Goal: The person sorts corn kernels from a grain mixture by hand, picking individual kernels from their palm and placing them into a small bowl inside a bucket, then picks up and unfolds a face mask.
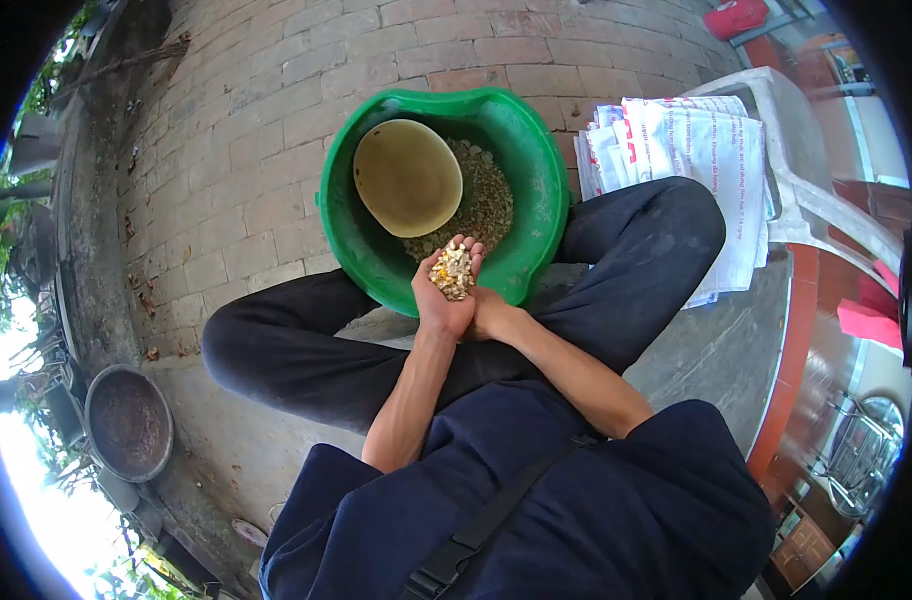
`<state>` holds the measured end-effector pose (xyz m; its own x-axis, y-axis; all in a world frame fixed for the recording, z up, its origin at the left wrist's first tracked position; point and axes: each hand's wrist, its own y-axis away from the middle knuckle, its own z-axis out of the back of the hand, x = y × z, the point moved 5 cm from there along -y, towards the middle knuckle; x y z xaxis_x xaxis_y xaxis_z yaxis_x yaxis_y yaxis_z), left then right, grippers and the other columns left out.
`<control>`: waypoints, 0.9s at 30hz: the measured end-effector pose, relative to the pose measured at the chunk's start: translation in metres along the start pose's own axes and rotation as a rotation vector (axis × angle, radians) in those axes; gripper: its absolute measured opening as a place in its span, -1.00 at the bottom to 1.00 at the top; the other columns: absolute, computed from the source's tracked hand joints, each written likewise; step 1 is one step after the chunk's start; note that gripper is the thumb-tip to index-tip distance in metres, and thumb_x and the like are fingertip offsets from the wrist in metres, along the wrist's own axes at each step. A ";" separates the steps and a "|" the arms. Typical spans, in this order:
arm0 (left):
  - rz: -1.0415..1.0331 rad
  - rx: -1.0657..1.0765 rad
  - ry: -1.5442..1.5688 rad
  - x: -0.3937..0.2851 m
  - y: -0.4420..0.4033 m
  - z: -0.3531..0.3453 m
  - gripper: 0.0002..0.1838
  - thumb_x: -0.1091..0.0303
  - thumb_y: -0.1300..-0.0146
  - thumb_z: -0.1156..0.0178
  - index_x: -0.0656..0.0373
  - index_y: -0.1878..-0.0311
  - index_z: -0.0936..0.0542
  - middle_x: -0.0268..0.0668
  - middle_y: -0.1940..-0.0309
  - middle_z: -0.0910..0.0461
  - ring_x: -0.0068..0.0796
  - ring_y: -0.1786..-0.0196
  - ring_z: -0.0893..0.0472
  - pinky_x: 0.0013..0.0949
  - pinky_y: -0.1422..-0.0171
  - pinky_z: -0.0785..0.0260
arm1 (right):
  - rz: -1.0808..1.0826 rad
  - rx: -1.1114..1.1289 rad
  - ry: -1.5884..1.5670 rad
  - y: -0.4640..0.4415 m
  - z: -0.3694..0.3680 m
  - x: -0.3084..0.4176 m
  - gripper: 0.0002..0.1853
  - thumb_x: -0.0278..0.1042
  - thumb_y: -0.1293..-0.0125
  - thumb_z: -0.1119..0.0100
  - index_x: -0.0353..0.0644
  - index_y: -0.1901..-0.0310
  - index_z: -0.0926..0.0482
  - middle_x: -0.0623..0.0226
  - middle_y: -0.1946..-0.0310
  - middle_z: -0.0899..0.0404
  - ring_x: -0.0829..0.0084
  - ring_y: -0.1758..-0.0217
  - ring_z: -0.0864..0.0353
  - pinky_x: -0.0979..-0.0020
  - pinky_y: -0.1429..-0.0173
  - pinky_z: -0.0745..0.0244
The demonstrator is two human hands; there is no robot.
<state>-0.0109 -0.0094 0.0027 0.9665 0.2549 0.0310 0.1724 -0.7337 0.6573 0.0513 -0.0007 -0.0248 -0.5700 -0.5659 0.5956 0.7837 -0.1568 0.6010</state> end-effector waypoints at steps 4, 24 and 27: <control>-0.004 0.059 0.076 -0.016 -0.003 -0.017 -0.58 0.29 -0.40 0.13 0.42 -0.13 -0.46 0.01 -0.06 -0.56 -0.03 -0.14 -0.57 -0.14 -0.21 -0.54 | -0.112 -0.078 -0.003 -0.002 0.018 0.005 -0.73 -0.21 -0.20 -0.15 -0.16 0.15 -0.64 -0.02 0.14 -0.67 0.04 0.10 -0.68 0.13 0.02 -0.59; -0.155 0.383 0.052 -0.112 0.023 -0.170 -0.65 0.32 -0.42 0.16 0.36 -0.10 -0.42 -0.08 -0.01 -0.53 -0.09 -0.13 -0.55 -0.17 -0.20 -0.53 | 0.701 -0.723 0.221 0.031 0.316 0.089 -0.80 -0.38 -0.29 -0.19 -0.09 0.07 -0.65 0.27 0.26 -0.67 0.19 0.21 -0.68 0.21 0.06 -0.60; -0.138 0.403 0.110 -0.100 0.031 -0.163 -0.65 0.30 -0.43 0.16 0.35 -0.09 -0.42 -0.08 0.01 -0.54 -0.09 -0.11 -0.55 -0.17 -0.19 -0.53 | 0.659 -0.733 0.433 0.031 0.310 0.070 -0.76 -0.46 -0.20 -0.20 -0.16 0.08 -0.65 0.27 0.23 -0.67 0.22 0.21 -0.68 0.24 0.06 -0.61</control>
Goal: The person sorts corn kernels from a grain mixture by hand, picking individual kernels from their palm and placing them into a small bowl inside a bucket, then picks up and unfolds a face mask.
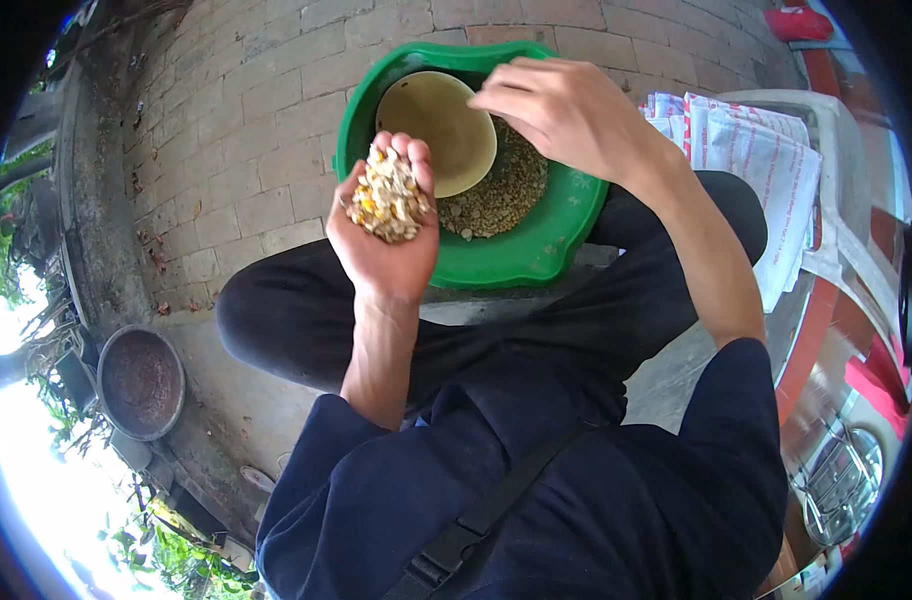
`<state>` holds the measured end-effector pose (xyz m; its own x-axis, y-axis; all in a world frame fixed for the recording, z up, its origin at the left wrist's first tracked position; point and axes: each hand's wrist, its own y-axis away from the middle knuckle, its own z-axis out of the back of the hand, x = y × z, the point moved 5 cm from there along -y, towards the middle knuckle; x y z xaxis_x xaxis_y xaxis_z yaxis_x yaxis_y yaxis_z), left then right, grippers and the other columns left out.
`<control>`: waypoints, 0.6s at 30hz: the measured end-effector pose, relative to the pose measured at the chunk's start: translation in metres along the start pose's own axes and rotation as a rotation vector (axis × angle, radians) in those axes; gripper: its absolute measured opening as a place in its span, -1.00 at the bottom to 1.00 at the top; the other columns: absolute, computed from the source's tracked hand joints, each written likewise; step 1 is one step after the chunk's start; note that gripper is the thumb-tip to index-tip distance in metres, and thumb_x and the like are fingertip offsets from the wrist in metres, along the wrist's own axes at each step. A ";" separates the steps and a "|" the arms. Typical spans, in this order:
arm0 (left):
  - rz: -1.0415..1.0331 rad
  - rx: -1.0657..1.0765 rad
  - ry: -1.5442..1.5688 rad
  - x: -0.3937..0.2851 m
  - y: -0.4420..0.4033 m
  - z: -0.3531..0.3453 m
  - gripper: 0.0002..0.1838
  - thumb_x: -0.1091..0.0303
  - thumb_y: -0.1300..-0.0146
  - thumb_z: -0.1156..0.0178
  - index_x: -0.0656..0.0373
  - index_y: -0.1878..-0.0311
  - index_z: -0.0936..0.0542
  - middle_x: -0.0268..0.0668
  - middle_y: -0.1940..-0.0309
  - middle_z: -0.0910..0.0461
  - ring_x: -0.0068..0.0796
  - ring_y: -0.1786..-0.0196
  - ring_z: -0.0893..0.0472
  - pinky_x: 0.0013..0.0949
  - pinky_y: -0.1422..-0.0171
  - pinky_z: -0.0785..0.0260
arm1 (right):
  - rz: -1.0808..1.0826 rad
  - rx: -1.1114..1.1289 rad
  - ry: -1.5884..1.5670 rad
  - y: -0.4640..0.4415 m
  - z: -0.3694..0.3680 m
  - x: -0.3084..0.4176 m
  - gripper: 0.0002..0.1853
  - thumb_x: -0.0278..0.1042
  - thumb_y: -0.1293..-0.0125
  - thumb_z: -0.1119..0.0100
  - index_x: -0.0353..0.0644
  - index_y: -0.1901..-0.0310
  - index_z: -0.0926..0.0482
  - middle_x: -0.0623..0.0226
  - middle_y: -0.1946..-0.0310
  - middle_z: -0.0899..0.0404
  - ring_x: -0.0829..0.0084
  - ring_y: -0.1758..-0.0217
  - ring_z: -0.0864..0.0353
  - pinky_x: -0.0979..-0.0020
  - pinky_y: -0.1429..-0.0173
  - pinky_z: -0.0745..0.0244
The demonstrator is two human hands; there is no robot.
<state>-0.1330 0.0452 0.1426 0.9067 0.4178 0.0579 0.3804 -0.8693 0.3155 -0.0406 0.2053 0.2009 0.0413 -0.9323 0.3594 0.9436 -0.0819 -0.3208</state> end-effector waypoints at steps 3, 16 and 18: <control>0.014 -0.061 0.024 0.009 0.013 0.006 -0.65 0.29 -0.43 0.15 0.36 -0.06 -0.45 -0.07 0.04 -0.56 -0.08 -0.09 -0.56 -0.16 -0.15 -0.54 | -0.002 0.084 0.104 0.010 0.008 -0.004 -0.75 -0.53 -0.13 -0.17 -0.23 0.12 -0.66 0.24 0.23 -0.69 0.22 0.20 -0.70 0.25 0.06 -0.62; 0.068 0.044 0.070 0.055 0.028 -0.048 -0.63 0.24 -0.43 0.11 0.34 -0.08 -0.48 -0.06 0.03 -0.58 -0.08 -0.06 -0.58 -0.18 -0.17 -0.53 | -0.164 0.043 -0.352 -0.004 0.055 0.012 -0.72 -0.56 -0.26 -0.20 -0.21 -0.01 -0.62 0.21 0.24 -0.70 0.35 0.19 -0.73 0.40 0.09 -0.63; 0.058 0.044 0.059 0.052 0.025 -0.045 -0.63 0.25 -0.44 0.12 0.33 -0.09 -0.48 -0.09 0.02 -0.59 -0.09 -0.08 -0.59 -0.17 -0.19 -0.52 | -0.062 -0.077 -0.273 -0.005 0.057 0.020 -0.78 -0.53 -0.27 -0.21 -0.23 0.05 -0.63 0.23 0.29 -0.68 0.36 0.23 -0.73 0.41 0.13 -0.62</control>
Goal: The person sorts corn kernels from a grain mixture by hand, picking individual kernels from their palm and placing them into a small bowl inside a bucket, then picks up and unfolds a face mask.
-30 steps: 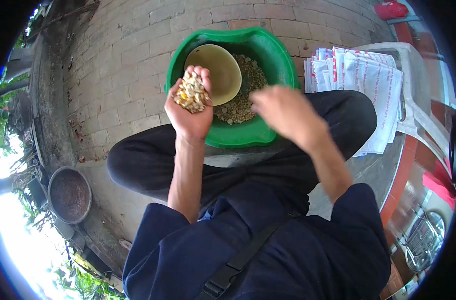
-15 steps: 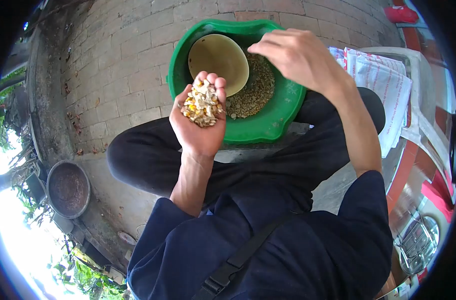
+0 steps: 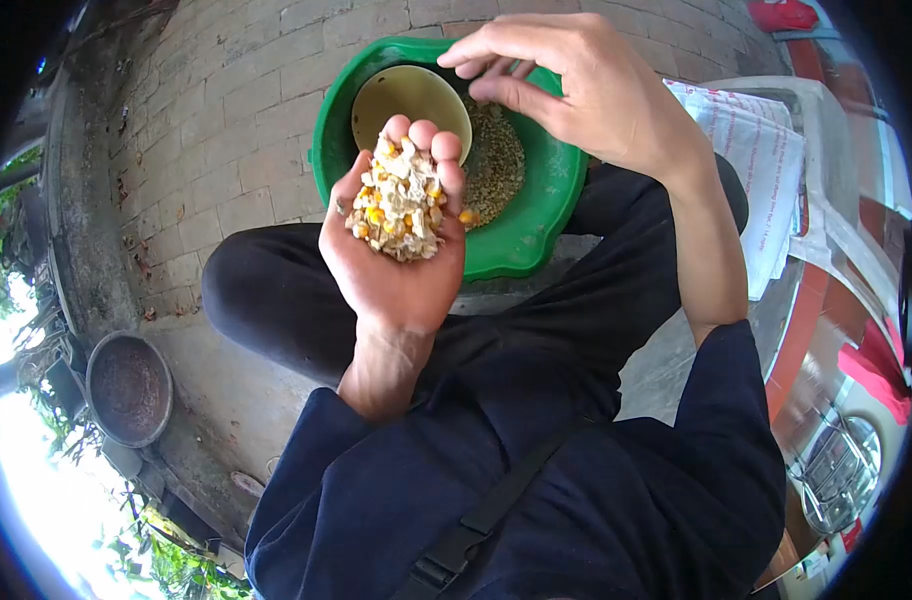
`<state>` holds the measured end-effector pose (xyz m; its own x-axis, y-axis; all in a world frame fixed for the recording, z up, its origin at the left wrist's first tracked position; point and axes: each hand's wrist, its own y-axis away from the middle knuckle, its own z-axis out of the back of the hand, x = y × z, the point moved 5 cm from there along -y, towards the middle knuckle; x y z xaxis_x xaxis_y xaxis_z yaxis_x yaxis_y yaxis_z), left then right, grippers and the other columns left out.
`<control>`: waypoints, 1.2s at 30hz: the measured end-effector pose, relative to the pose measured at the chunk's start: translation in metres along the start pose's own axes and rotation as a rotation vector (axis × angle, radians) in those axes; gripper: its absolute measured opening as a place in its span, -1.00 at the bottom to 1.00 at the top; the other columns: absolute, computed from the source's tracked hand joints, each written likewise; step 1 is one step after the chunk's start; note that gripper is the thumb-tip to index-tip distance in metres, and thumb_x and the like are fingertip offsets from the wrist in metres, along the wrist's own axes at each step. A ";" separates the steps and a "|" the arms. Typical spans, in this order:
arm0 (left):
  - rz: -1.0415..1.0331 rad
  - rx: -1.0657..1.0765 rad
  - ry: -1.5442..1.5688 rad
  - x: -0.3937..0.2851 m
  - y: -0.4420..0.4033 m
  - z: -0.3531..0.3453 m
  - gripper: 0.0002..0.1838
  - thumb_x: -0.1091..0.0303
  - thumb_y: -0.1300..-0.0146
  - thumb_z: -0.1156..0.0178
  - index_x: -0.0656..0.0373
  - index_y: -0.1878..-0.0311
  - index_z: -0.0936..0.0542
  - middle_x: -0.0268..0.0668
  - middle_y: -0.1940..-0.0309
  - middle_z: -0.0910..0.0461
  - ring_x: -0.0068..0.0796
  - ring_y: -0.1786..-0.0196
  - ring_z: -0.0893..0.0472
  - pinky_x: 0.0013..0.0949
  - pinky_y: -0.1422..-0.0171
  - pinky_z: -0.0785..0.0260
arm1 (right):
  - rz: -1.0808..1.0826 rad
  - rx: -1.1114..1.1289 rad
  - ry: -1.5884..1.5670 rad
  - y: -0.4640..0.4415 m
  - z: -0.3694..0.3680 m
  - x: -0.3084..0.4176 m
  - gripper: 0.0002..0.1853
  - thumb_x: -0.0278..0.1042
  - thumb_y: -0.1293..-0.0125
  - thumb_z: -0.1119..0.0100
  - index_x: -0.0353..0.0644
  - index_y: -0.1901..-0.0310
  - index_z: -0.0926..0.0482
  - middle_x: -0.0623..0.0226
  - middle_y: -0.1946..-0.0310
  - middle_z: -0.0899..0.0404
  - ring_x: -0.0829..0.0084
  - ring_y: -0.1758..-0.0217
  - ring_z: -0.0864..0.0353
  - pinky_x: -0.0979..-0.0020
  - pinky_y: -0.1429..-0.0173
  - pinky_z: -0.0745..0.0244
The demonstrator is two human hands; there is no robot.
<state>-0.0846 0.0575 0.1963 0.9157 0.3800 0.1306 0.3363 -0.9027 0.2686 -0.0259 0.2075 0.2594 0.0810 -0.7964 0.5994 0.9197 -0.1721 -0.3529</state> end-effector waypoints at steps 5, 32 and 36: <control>0.028 -0.057 -0.018 -0.013 -0.005 0.021 -0.63 0.27 -0.44 0.13 0.33 -0.09 -0.49 -0.08 0.02 -0.59 -0.09 -0.08 -0.58 -0.16 -0.21 -0.51 | 0.185 -0.053 0.019 -0.001 0.007 0.018 -0.84 -0.48 -0.29 -0.23 -0.27 0.12 -0.65 0.18 0.29 -0.68 0.29 0.29 -0.71 0.37 0.20 -0.58; 0.161 -0.548 -0.249 0.042 0.004 0.075 -0.75 0.20 -0.41 0.10 0.02 0.12 -0.57 -0.44 0.23 -0.61 -0.60 0.18 -0.60 -0.44 0.08 -0.45 | 0.084 0.483 0.073 0.027 -0.050 0.032 -0.85 -0.44 -0.11 -0.22 -0.29 0.29 -0.65 0.19 -0.05 -0.58 0.26 -0.24 -0.47 0.25 -0.29 -0.40; 0.210 -0.413 -0.203 0.048 0.006 0.082 -0.74 0.21 -0.44 0.12 0.02 0.12 -0.57 -0.43 0.22 -0.61 -0.59 0.13 -0.59 -0.43 0.06 -0.44 | 0.085 0.499 0.008 0.032 -0.049 0.026 -0.88 -0.39 -0.14 -0.25 -0.26 0.39 -0.59 0.21 -0.02 -0.58 0.27 -0.22 -0.48 0.22 -0.28 -0.39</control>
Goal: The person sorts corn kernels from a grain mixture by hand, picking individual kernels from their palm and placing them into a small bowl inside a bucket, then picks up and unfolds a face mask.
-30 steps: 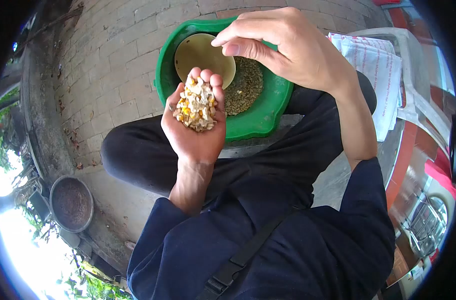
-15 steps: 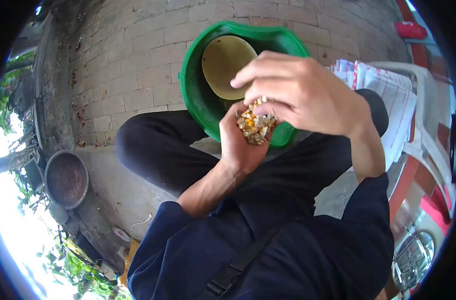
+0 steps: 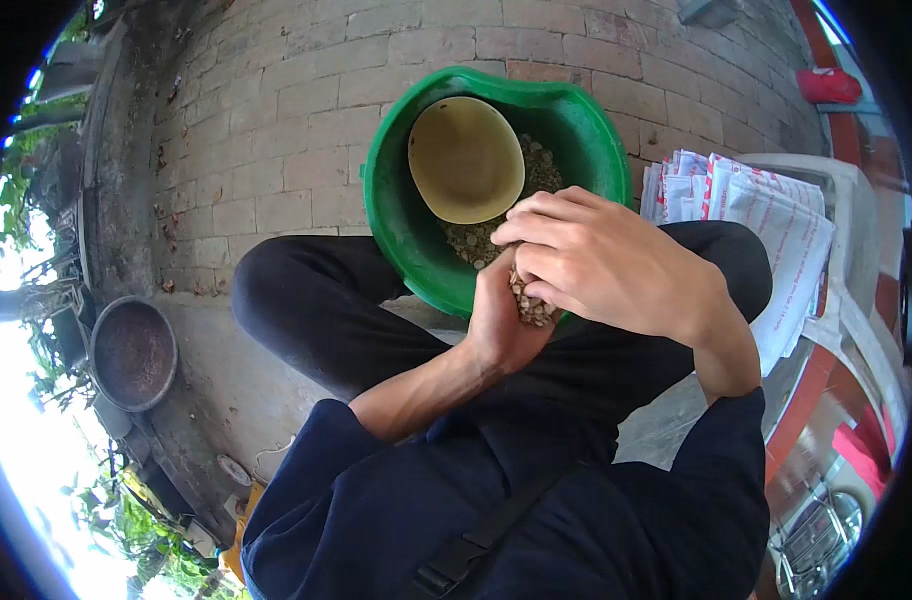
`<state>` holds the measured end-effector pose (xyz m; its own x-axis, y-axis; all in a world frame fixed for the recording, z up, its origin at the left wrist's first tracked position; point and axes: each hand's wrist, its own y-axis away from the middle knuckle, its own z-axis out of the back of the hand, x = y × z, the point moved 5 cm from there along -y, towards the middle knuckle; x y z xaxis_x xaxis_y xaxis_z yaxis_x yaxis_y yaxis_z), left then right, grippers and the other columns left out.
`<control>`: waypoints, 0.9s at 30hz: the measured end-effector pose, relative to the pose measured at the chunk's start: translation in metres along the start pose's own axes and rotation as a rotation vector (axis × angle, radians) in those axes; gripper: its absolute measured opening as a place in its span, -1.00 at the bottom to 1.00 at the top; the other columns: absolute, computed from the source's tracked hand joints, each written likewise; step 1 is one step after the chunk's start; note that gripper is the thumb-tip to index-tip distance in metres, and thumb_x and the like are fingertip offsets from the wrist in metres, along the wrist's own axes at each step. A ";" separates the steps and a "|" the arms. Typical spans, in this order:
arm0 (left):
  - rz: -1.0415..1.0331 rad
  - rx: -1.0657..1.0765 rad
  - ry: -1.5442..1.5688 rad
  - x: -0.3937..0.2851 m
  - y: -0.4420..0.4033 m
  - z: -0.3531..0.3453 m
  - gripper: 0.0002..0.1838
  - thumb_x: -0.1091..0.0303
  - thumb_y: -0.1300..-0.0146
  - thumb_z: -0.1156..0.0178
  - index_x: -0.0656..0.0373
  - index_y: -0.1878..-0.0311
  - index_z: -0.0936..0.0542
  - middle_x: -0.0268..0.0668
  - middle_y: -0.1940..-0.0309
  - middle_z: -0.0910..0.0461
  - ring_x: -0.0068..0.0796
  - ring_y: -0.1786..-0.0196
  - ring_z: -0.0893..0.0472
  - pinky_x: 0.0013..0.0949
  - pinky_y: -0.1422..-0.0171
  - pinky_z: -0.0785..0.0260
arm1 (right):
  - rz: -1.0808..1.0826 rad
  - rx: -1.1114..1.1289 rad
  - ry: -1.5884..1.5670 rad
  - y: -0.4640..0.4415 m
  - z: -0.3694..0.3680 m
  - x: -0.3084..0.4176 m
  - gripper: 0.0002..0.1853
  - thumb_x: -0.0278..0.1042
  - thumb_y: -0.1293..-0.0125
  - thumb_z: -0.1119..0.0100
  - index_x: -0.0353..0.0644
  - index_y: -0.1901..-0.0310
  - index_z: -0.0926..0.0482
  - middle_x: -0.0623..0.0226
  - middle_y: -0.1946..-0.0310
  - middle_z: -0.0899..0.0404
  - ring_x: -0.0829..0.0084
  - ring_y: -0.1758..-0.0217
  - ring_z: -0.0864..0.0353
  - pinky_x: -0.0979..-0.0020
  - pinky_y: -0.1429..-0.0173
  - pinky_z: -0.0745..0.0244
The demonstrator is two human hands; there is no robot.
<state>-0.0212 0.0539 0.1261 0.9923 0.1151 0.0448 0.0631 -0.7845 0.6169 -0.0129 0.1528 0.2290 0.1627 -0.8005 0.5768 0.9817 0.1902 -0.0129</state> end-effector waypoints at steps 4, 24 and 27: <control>-0.396 0.060 -0.703 -0.014 0.012 -0.001 -0.70 0.20 -0.45 0.15 0.10 0.06 -0.56 -0.33 0.17 -0.62 -0.47 0.09 -0.61 -0.38 0.01 -0.45 | -0.008 0.010 -0.206 -0.006 0.008 -0.004 -0.87 -0.40 -0.13 -0.30 -0.25 0.38 -0.56 0.24 -0.01 -0.59 0.25 -0.17 -0.51 0.21 -0.25 -0.41; 0.128 0.162 -0.229 0.004 0.009 -0.006 -0.60 0.20 -0.42 0.17 0.33 -0.04 -0.50 -0.07 0.09 -0.62 -0.17 0.01 -0.62 -0.21 -0.14 -0.45 | -0.249 -0.035 -0.130 0.005 0.015 -0.020 -0.84 -0.40 -0.16 -0.32 -0.27 0.35 -0.54 0.23 0.12 -0.61 0.19 0.08 -0.60 0.23 0.01 -0.52; 0.074 0.022 -0.188 0.003 0.008 0.007 -0.70 0.22 -0.41 0.14 0.16 0.07 -0.53 -0.23 0.17 -0.62 -0.35 0.10 -0.62 -0.28 -0.02 -0.48 | -0.136 0.040 -0.227 0.009 0.009 -0.007 -0.83 -0.39 -0.14 -0.33 -0.27 0.33 -0.55 0.20 0.03 -0.59 0.19 -0.04 -0.56 0.22 -0.09 -0.49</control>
<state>-0.0170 0.0437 0.1255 0.9966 -0.0572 -0.0592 -0.0103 -0.8000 0.5999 -0.0061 0.1652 0.2319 -0.0016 -0.6728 0.7398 0.9875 0.1155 0.1072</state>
